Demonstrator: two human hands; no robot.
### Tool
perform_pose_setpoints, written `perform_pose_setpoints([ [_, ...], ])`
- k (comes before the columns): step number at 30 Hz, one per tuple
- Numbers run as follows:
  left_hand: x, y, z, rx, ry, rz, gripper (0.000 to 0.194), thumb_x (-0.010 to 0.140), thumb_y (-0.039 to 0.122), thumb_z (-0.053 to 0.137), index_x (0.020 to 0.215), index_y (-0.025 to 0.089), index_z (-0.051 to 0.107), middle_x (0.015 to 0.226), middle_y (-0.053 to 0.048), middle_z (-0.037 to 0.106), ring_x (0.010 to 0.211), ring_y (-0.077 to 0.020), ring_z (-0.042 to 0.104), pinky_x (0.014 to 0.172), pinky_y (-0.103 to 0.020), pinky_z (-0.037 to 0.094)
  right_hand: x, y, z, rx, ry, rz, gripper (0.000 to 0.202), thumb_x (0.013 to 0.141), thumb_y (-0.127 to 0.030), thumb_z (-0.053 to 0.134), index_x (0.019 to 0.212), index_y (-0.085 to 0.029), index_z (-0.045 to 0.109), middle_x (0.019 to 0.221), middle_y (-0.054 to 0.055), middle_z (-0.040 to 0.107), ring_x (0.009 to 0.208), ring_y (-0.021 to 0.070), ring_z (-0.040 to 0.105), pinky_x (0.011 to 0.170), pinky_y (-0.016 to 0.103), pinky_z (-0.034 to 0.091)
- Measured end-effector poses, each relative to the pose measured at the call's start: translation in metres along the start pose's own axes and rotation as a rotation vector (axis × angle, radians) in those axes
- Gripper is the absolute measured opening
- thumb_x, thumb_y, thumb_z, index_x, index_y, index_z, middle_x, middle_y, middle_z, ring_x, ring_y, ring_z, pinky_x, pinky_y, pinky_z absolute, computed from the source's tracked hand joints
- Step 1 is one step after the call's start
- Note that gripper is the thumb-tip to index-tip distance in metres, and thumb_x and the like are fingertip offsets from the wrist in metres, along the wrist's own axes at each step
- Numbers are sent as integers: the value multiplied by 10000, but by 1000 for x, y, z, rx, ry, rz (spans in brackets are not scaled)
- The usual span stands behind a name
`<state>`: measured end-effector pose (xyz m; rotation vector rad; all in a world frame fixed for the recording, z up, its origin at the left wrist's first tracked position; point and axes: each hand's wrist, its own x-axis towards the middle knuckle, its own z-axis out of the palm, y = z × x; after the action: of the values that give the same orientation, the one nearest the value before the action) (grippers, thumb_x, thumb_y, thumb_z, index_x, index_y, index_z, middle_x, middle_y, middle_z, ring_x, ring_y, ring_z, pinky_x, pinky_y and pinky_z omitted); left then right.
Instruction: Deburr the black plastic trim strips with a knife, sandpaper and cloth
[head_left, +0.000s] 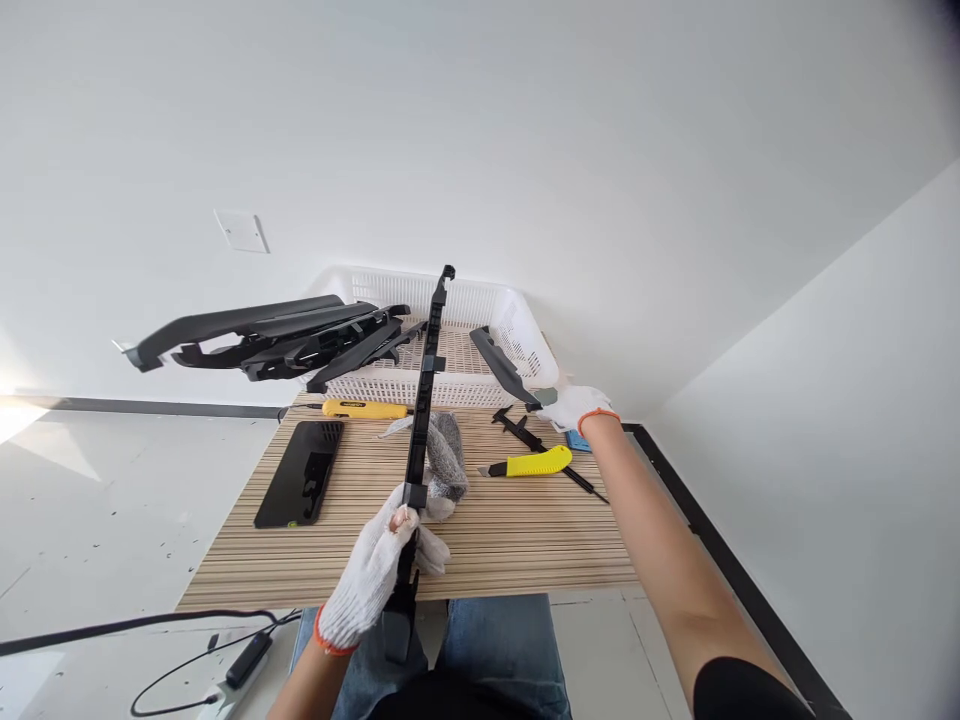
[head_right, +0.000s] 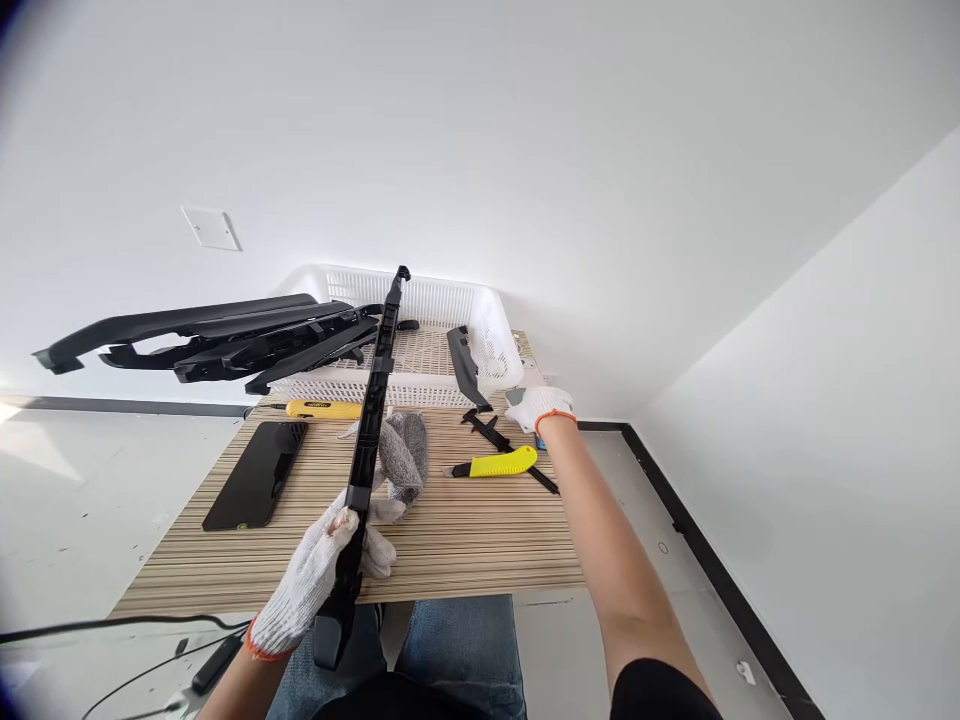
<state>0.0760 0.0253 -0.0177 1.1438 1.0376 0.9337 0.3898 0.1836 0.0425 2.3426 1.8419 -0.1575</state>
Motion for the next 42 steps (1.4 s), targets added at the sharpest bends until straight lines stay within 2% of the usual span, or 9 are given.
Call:
perform_pose_setpoints([
  [4, 0, 2, 0, -1, 2, -11, 677, 938, 727, 516, 1205, 120, 658, 701, -92, 772, 674, -271, 766, 594, -325, 565, -13, -1, -3, 14, 66, -16, 639, 957, -465, 586, 1499, -128, 563, 1440, 253, 618, 1305, 395, 607, 967, 433, 498],
  [8, 0, 2, 0, -10, 2, -36, 699, 917, 744, 532, 1236, 130, 638, 739, -97, 783, 660, -264, 761, 601, -332, 583, -20, -10, 1, 70, -83, -112, 372, 836, -415, 719, 1152, -232, 792, 1146, 124, 778, 1039, 307, 731, 793, 333, 522],
  [11, 0, 3, 2, -23, 7, -73, 743, 906, 748, 539, 1308, 126, 596, 751, -93, 786, 615, -253, 747, 594, -337, 585, -19, -18, 9, 94, -167, -160, 265, 687, -274, 814, 948, -231, 827, 916, 84, 802, 892, 275, 746, 705, 305, 496],
  [17, 0, 0, 4, 13, 46, -37, 692, 929, 728, 519, 1255, 127, 626, 705, -83, 771, 621, -251, 733, 585, -332, 565, -23, -27, 17, 142, -137, -139, 289, 858, -326, 622, 957, -158, 835, 933, 133, 793, 909, 260, 755, 736, 322, 494],
  [22, -5, 0, -1, 82, 53, 82, 548, 1028, 607, 467, 1242, 134, 643, 756, -82, 779, 618, -206, 702, 606, -308, 532, -36, -29, 15, 66, -175, -161, 220, 752, -241, 729, 941, -157, 805, 1008, 185, 797, 995, 334, 750, 794, 370, 531],
  [29, -11, 16, 8, 51, -18, 123, 605, 1009, 653, 487, 1314, 157, 653, 716, -32, 742, 487, -139, 609, 571, -267, 543, -49, -27, 19, 24, -146, -149, 363, 820, -229, 681, 1173, -152, 712, 1192, 175, 758, 1128, 340, 714, 843, 381, 529],
  [33, -7, 7, 17, -1, -29, 65, 560, 1000, 640, 508, 1254, 160, 643, 714, -28, 748, 427, -120, 573, 473, -229, 514, -58, -20, 18, 49, -54, -94, 370, 838, -193, 658, 1204, -135, 664, 1202, 186, 728, 1125, 329, 702, 801, 362, 507],
  [37, -2, -2, 18, 31, -16, 3, 482, 987, 655, 525, 999, 182, 620, 738, -43, 762, 466, -124, 610, 541, -230, 564, -64, -3, 18, 116, 73, -72, 246, 881, -166, 597, 1119, -188, 656, 1142, 129, 721, 1014, 260, 707, 700, 304, 460],
  [42, 3, -6, 17, -7, 41, -36, 547, 916, 755, 553, 942, 210, 580, 862, -55, 782, 493, -129, 620, 525, -251, 563, -74, 28, 24, 392, 441, 29, 136, 898, -203, 607, 1009, -191, 684, 1067, 107, 740, 819, 217, 698, 683, 309, 450],
])
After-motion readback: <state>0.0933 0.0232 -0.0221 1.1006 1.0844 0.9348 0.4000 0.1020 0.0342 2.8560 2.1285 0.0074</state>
